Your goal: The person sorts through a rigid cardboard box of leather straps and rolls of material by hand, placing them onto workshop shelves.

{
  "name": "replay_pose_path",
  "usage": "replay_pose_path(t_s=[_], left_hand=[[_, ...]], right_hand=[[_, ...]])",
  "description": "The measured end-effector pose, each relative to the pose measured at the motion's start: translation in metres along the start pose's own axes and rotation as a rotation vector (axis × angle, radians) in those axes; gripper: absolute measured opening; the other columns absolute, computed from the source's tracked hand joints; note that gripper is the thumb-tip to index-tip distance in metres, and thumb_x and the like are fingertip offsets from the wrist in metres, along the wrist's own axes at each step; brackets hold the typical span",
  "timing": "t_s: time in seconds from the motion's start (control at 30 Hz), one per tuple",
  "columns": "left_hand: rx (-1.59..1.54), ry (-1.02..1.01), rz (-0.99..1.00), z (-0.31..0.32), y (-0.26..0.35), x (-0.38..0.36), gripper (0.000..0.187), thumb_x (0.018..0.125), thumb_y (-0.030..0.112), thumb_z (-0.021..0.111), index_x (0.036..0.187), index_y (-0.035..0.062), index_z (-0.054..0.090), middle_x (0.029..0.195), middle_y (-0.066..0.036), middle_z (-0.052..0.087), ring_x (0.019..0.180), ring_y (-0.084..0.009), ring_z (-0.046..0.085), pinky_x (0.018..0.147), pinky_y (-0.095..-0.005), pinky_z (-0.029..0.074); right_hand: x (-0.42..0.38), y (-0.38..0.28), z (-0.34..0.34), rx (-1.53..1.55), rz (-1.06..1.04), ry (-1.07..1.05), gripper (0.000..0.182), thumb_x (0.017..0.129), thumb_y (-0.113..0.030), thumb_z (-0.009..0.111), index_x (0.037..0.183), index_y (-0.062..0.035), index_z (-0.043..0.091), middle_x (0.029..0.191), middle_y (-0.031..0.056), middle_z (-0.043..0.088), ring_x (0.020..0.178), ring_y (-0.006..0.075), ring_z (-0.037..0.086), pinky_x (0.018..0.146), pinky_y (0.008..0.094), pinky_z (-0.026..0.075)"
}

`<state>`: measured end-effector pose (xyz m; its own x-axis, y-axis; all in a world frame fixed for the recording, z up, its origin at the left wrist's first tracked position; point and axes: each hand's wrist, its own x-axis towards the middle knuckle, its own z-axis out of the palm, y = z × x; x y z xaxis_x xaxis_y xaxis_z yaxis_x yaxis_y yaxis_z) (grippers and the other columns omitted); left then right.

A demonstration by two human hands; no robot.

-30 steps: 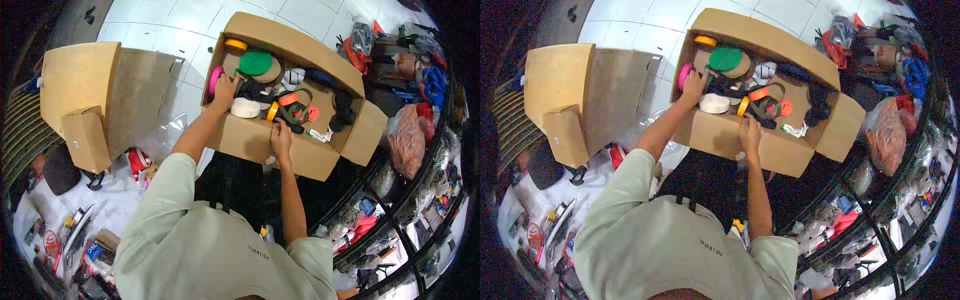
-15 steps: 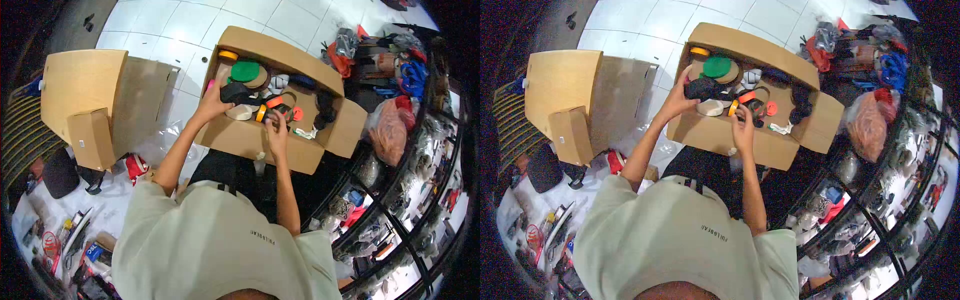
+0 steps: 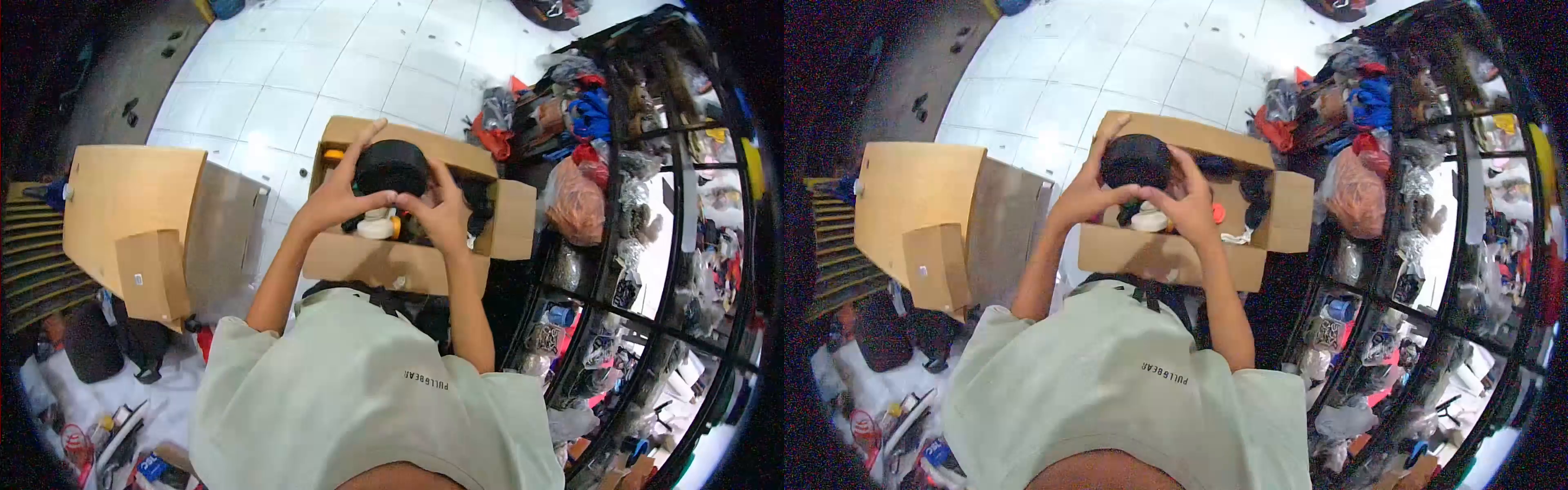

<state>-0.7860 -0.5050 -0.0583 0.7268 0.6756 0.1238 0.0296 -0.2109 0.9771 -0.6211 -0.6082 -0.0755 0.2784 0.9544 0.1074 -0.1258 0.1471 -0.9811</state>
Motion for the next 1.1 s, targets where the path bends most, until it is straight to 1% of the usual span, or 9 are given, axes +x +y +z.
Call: replay_pose_path(t_s=[0.07,0.13,0.23,0.4,0.5,0.73,0.87,0.93,1.1], left_hand=[[-0.253,-0.045,-0.038,-0.003,0.035,0.014,0.091,0.08,0.017,0.077,0.153,0.0146,0.023,0.143,-0.014,0.041,0.13,-0.0239,0.045,0.109,-0.039,0.037],[-0.152,-0.054,0.04,-0.003,0.063,0.027,0.083,0.084,0.023,0.072,0.152,0.0112,0.026,0.141,-0.015,0.043,0.128,-0.0258,0.046,0.11,-0.0381,0.036],[0.125,0.003,0.439,0.006,0.092,0.037,0.066,0.092,0.031,0.063,0.146,0.0054,0.034,0.112,-0.018,0.054,0.112,-0.0293,0.054,0.1,-0.0373,0.041],[0.241,0.119,0.518,0.029,0.136,0.021,0.055,0.1,0.038,0.048,0.141,0.0016,0.039,0.109,-0.021,0.051,0.097,-0.0372,0.056,0.086,-0.0397,0.045],[0.238,0.218,0.569,0.054,0.146,0.007,0.056,0.104,0.042,0.036,0.139,-0.0018,0.042,0.103,-0.021,0.049,0.085,-0.0373,0.055,0.078,-0.041,0.046],[0.393,0.213,0.556,0.068,0.152,-0.008,0.052,0.104,0.038,0.038,0.14,0.0014,0.045,0.097,-0.019,0.05,0.081,-0.0337,0.057,0.07,-0.0404,0.048],[0.297,0.078,0.591,0.07,0.146,-0.001,0.051,0.101,0.037,0.046,0.138,0.0011,0.046,0.092,-0.019,0.053,0.077,-0.036,0.056,0.074,-0.0431,0.047],[0.246,0.023,0.541,0.08,0.148,-0.006,0.051,0.1,0.034,0.05,0.136,-0.0005,0.045,0.1,-0.021,0.057,0.083,-0.0384,0.058,0.081,-0.0427,0.047],[0.086,0.038,0.488,0.094,0.142,-0.02,0.051,0.101,0.031,0.05,0.139,-0.0022,0.04,0.11,-0.027,0.059,0.095,-0.0395,0.06,0.086,-0.0398,0.047]], right_hand=[[0.009,-0.047,-0.005,0.04,-0.074,0.039,0.064,0.08,0.002,0.076,0.135,0.0045,0.043,0.124,0.0125,0.059,0.113,0.0197,0.058,0.099,0.0333,0.047],[0.014,-0.089,-0.008,-0.02,-0.152,0.052,0.062,0.081,0.001,0.075,0.135,0.0039,0.045,0.124,0.0124,0.059,0.11,0.0191,0.059,0.096,0.0328,0.049],[0.011,-0.126,-0.008,-0.014,-0.224,0.08,0.059,0.083,-0.003,0.075,0.134,0.0024,0.046,0.122,0.0113,0.059,0.108,0.0182,0.06,0.091,0.0299,0.051],[-0.015,-0.15,0.008,-0.125,-0.391,0.245,0.058,0.084,-0.007,0.074,0.134,0.0042,0.047,0.12,0.011,0.061,0.107,0.018,0.061,0.094,0.0298,0.05],[-0.032,-0.145,0.014,0.152,-0.54,0.431,0.052,0.087,-0.011,0.072,0.13,0.0077,0.051,0.116,0.0114,0.063,0.107,0.0169,0.06,0.095,0.0304,0.047],[-0.061,-0.162,0.013,0.165,-0.53,0.562,0.048,0.093,-0.011,0.065,0.133,0.0075,0.048,0.119,0.0129,0.061,0.106,0.0183,0.06,0.096,0.0307,0.046],[-0.067,-0.17,0.008,0.023,-0.472,0.575,0.049,0.095,-0.013,0.063,0.136,0.0052,0.044,0.123,0.0129,0.057,0.109,0.0187,0.058,0.097,0.0318,0.046],[-0.066,-0.166,0.008,-0.102,-0.585,0.51,0.049,0.096,-0.015,0.061,0.137,0.0026,0.043,0.126,0.0127,0.055,0.113,0.0193,0.055,0.098,0.0327,0.046],[-0.081,-0.18,0.022,-0.097,-0.49,0.464,0.066,0.076,-0.002,0.079,0.132,-0.0021,0.045,0.121,0.01,0.056,0.11,0.0182,0.058,0.096,0.0312,0.048]])
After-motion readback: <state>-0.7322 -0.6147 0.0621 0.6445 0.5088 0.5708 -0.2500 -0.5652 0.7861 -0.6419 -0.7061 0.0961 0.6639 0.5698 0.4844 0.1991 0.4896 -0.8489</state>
